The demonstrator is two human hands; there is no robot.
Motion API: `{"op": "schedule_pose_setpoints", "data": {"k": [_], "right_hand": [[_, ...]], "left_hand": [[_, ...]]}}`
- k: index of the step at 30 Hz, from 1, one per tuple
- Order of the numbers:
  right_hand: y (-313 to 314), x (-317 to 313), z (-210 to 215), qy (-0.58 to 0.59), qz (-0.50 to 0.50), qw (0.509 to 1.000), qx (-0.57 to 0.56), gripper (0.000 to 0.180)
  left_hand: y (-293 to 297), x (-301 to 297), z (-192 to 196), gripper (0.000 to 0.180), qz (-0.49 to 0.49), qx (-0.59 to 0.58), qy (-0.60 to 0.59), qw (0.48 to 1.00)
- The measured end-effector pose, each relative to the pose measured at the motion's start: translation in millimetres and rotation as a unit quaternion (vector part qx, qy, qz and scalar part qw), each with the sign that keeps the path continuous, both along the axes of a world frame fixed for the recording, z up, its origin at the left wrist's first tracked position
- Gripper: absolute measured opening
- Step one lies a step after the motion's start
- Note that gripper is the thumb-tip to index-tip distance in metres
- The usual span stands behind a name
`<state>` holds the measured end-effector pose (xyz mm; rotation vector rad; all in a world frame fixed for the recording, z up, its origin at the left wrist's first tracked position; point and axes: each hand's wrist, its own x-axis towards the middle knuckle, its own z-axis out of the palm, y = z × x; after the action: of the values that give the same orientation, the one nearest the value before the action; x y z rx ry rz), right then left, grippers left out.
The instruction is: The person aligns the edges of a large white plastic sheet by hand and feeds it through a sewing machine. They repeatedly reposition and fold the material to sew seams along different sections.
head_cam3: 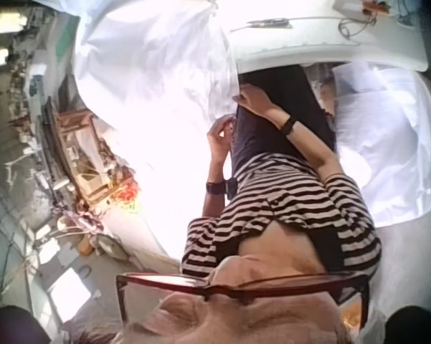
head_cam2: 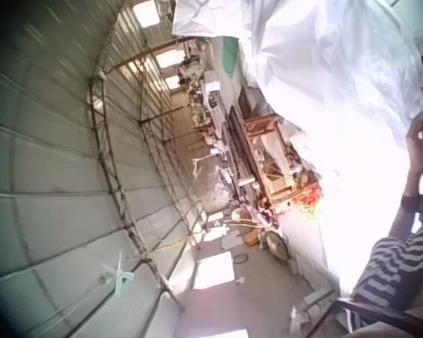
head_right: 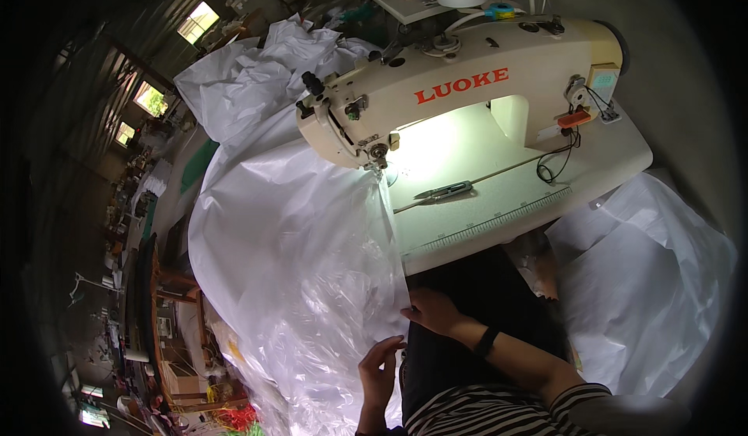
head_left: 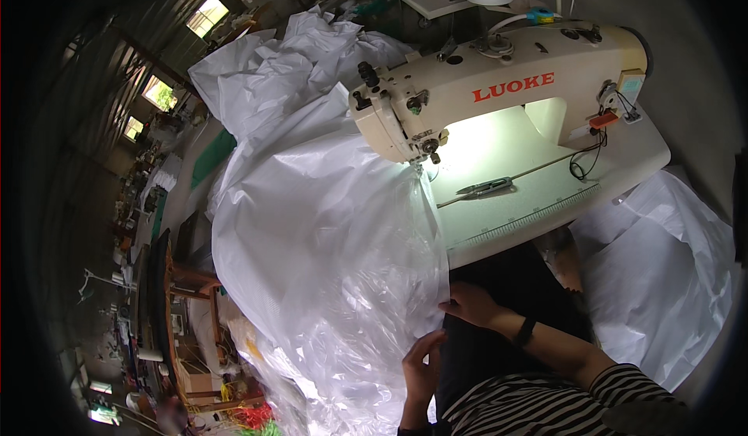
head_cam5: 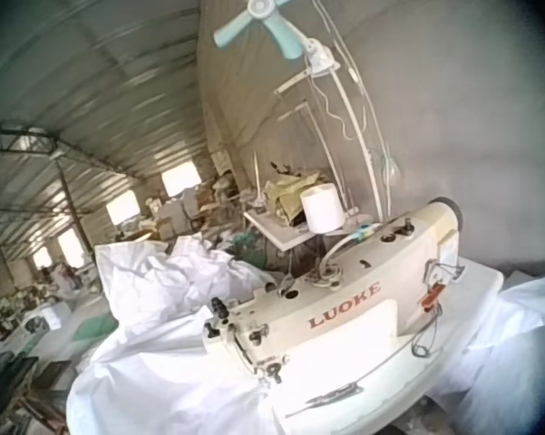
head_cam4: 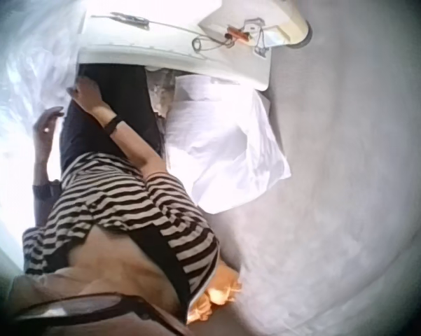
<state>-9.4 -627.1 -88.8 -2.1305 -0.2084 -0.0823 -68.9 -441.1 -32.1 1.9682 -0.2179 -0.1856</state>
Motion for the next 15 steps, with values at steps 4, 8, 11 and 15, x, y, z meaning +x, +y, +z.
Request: {"op": "schedule_pose_setpoints", "data": {"k": [4,8,11,15], "right_hand": [[-22,-43,28,0.066,0.242,0.958,0.137,0.028],[-39,-91,54,0.261,0.156,0.88,0.365,0.028],[-36,-93,63,0.227,0.111,0.843,0.475,0.031],[-25,-79,75,0.202,0.097,0.87,0.44,0.032]], "left_hand": [[20,-9,-41,0.019,0.21,0.176,-0.079,0.959],[47,20,-30,0.025,0.368,0.235,-0.135,0.889],[65,58,1,0.035,0.384,0.289,-0.194,0.855],[108,83,40,0.043,0.395,0.274,-0.082,0.873]]}}
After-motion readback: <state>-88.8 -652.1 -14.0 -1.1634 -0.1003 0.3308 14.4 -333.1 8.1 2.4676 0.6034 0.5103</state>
